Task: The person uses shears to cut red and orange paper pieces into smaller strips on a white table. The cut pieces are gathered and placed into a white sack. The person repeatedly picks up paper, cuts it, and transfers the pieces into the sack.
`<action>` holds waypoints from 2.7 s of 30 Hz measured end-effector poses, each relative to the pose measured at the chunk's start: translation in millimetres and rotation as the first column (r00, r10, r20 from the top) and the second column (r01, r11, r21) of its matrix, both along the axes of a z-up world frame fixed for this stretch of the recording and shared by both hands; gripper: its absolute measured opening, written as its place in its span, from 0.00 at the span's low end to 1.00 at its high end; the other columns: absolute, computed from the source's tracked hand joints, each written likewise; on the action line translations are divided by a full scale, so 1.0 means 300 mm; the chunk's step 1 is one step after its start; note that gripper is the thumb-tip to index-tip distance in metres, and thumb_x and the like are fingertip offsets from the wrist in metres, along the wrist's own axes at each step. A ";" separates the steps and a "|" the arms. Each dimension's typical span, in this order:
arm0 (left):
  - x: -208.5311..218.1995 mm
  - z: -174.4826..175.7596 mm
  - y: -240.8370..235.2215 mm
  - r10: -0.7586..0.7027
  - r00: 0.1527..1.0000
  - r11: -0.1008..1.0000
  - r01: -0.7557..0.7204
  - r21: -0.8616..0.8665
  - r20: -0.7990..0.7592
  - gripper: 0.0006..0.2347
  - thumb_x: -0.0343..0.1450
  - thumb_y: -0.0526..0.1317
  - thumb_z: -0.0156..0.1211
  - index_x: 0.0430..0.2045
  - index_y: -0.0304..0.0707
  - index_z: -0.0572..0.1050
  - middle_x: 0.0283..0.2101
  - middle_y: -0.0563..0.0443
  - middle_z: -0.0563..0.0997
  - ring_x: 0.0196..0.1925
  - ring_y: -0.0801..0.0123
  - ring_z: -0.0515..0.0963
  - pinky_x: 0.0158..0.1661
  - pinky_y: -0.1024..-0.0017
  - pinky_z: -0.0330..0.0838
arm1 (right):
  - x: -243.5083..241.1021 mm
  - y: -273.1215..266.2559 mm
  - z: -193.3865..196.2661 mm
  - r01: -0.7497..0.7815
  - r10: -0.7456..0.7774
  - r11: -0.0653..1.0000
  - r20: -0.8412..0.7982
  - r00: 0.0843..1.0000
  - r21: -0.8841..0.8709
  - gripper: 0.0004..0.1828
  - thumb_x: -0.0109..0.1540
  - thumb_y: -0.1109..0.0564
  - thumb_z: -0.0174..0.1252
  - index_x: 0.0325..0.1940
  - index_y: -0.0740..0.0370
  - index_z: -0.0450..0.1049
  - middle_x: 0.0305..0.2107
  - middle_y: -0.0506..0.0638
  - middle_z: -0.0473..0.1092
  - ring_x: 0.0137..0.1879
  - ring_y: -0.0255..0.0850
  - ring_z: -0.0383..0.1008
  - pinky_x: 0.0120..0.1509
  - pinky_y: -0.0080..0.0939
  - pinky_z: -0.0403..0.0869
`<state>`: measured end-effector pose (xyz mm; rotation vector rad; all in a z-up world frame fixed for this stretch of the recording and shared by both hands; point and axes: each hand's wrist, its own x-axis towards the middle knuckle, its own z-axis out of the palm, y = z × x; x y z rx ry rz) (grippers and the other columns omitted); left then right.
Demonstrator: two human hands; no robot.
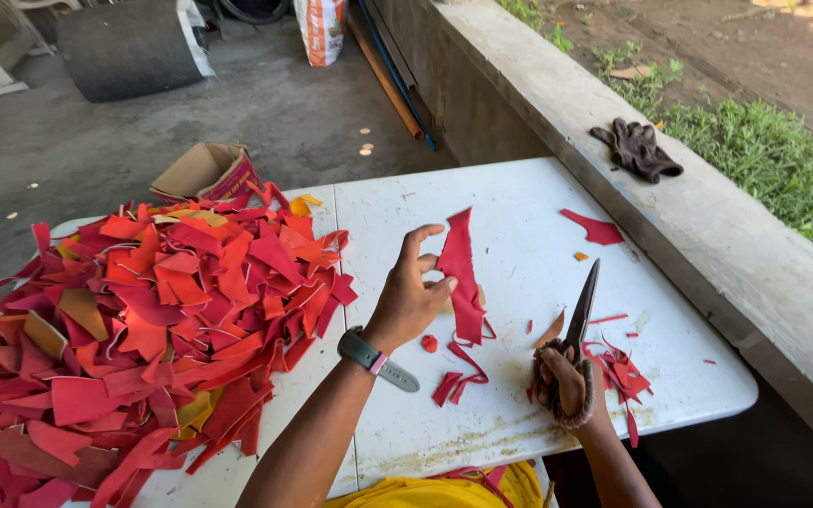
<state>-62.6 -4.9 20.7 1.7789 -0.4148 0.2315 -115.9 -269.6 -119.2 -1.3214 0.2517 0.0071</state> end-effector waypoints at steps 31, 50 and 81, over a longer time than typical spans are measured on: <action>-0.207 -0.037 0.071 -0.083 0.996 0.991 0.086 0.102 -0.028 0.18 0.70 0.28 0.61 0.56 0.40 0.77 0.54 0.47 0.82 0.49 0.69 0.86 0.47 0.77 0.85 | 0.120 0.280 0.139 -0.338 0.279 0.917 0.265 0.923 0.210 0.17 0.51 0.59 0.74 0.32 0.57 0.69 0.26 0.44 0.69 0.31 0.33 0.68 0.35 0.34 0.69; -0.120 0.031 0.142 0.082 0.995 0.967 -0.064 -0.248 0.061 0.22 0.67 0.26 0.64 0.58 0.36 0.73 0.60 0.52 0.74 0.49 0.79 0.79 0.41 0.81 0.82 | -0.081 0.347 0.031 -0.575 0.585 0.810 0.214 0.782 -0.113 0.10 0.55 0.56 0.55 0.34 0.65 0.65 0.30 0.49 0.62 0.31 0.37 0.62 0.34 0.38 0.66; -0.140 0.015 0.119 0.124 0.984 0.987 -0.110 -0.116 0.126 0.23 0.68 0.26 0.62 0.60 0.42 0.72 0.60 0.51 0.72 0.59 0.72 0.77 0.43 0.80 0.84 | -0.101 0.428 -0.007 -0.394 0.414 0.886 0.033 0.910 -0.246 0.11 0.62 0.51 0.57 0.34 0.61 0.71 0.19 0.46 0.64 0.21 0.31 0.63 0.25 0.34 0.66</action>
